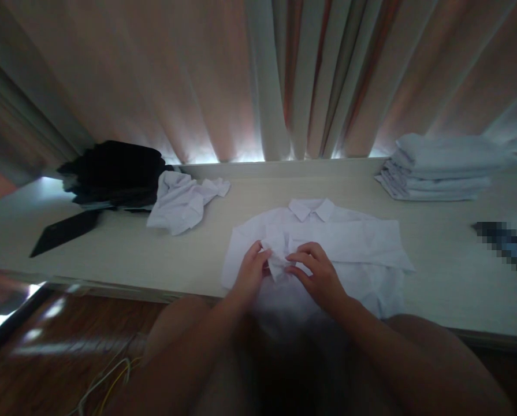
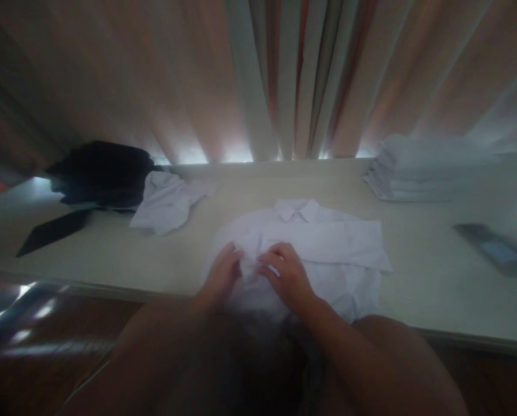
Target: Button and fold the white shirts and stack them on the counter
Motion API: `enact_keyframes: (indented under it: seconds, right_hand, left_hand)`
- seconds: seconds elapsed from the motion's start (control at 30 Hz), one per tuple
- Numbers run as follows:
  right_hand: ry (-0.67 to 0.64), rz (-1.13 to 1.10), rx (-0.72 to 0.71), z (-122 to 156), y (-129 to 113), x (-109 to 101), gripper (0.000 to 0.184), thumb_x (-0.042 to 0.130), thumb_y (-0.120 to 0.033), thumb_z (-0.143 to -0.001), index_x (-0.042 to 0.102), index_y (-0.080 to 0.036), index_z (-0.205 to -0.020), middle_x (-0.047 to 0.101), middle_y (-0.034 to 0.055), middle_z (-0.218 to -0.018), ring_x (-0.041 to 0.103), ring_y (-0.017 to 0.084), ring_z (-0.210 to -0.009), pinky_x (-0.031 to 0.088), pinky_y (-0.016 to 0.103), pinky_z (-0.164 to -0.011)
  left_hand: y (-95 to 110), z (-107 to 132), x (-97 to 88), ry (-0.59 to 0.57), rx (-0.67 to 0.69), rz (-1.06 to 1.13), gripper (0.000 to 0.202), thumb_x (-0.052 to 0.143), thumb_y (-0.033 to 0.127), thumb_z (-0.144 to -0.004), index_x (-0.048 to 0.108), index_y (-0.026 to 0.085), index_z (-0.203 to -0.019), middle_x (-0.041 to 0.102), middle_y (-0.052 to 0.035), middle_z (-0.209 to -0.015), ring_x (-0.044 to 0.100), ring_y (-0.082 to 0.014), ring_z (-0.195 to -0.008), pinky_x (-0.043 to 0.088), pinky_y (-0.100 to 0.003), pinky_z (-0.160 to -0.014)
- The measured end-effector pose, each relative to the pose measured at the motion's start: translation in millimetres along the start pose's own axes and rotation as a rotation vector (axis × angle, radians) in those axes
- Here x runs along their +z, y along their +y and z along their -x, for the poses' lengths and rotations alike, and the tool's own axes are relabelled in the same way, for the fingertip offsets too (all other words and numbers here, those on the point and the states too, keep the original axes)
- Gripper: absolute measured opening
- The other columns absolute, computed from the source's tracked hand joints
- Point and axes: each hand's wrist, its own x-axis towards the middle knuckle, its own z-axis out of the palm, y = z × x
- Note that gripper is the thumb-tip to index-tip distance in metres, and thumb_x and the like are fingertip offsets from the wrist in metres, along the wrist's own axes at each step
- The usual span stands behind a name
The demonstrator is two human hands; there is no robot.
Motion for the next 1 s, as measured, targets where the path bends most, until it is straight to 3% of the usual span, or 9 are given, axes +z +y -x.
enact_keyframes:
  seconds: [0.1,0.17,0.27,0.33,0.47,0.57,0.63,0.83,1.0]
  right_hand:
    - [0.112,0.043,0.016,-2,-1,-2,0.012,0.074,-0.026,-0.083,0.067,-0.022,-0.092,0.06,0.0109,-0.111,0.055,0.026,-0.107,0.048,0.043,-0.091]
    - [0.099,0.077,0.024,-3,0,-4,0.014,0.076,-0.028,-0.081,0.065,-0.021,-0.086,0.063,0.01,-0.114,0.056,0.027,-0.11,0.044,0.044,-0.094]
    - [0.008,0.134,0.019,-2,3,-4,0.018,0.077,-0.033,-0.082,0.063,-0.022,-0.082,0.069,0.0032,-0.088,0.061,0.023,-0.091,0.041,0.044,-0.091]
    - [-0.05,0.163,0.011,-1,3,-3,0.018,0.075,-0.035,-0.083,0.062,-0.022,-0.08,0.068,0.0001,-0.077,0.061,0.021,-0.081,0.038,0.043,-0.087]
    - [-0.052,0.149,0.021,0,0,-2,0.019,0.075,-0.036,-0.084,0.064,-0.021,-0.09,0.068,0.0005,-0.079,0.061,0.019,-0.077,0.038,0.04,-0.086]
    - [-0.006,0.095,0.051,-1,-4,-3,0.022,0.073,-0.033,-0.086,0.065,-0.022,-0.103,0.069,0.0013,-0.085,0.061,0.017,-0.075,0.039,0.039,-0.087]
    - [-0.013,0.063,0.051,-2,-5,-5,0.018,0.072,-0.031,-0.087,0.066,-0.023,-0.102,0.07,0.0009,-0.086,0.061,0.017,-0.075,0.039,0.038,-0.088]
    - [-0.032,0.046,0.137,-5,-4,-10,0.015,0.074,-0.034,-0.084,0.067,-0.022,-0.087,0.067,0.0004,-0.078,0.058,0.018,-0.075,0.04,0.037,-0.083]
    - [-0.04,0.065,0.07,-6,-1,-13,0.017,0.073,-0.036,-0.085,0.064,-0.021,-0.083,0.065,0.0005,-0.076,0.057,0.018,-0.074,0.039,0.038,-0.082]
  left_hand:
    - [0,0,-0.5,0.042,0.027,-0.081,0.024,0.06,0.036,-0.081,0.06,0.02,-0.099,0.066,0.0007,-0.084,0.06,-0.0127,-0.068,0.048,-0.022,-0.059]
    - [1,2,-0.7,0.071,0.096,-0.203,0.019,0.061,0.037,-0.08,0.06,0.019,-0.088,0.061,0.0027,-0.075,0.055,-0.0109,-0.062,0.045,-0.02,-0.056]
    - [1,6,-0.6,0.077,0.24,-0.428,0.02,0.061,0.036,-0.083,0.059,0.018,-0.074,0.054,0.0043,-0.064,0.05,-0.0098,-0.059,0.04,-0.019,-0.053]
    - [1,9,-0.4,0.051,0.314,-0.543,0.02,0.061,0.035,-0.085,0.062,0.018,-0.075,0.058,0.0028,-0.067,0.053,-0.0108,-0.063,0.042,-0.019,-0.055]
    - [-2,11,0.2,0.01,0.355,-0.625,0.017,0.061,0.031,-0.087,0.071,0.018,-0.085,0.07,-0.0014,-0.081,0.062,-0.0136,-0.073,0.049,-0.021,-0.064]
    - [-3,12,1.3,0.029,0.393,-0.631,0.015,0.062,0.029,-0.087,0.072,0.018,-0.086,0.07,-0.0023,-0.084,0.063,-0.0134,-0.074,0.05,-0.021,-0.063]
    - [-3,13,2.8,0.031,0.428,-0.636,0.014,0.062,0.028,-0.087,0.07,0.018,-0.083,0.068,-0.0014,-0.082,0.061,-0.0124,-0.073,0.048,-0.019,-0.062]
    - [-2,15,7.8,0.029,0.374,-0.635,0.021,0.066,0.029,-0.084,0.061,0.016,-0.068,0.058,0.0018,-0.068,0.052,-0.0105,-0.065,0.041,-0.018,-0.056]
    - [-4,13,9.0,0.002,0.26,-0.566,0.028,0.063,0.034,-0.086,0.059,0.016,-0.065,0.051,0.004,-0.06,0.045,-0.0097,-0.058,0.034,-0.019,-0.051]
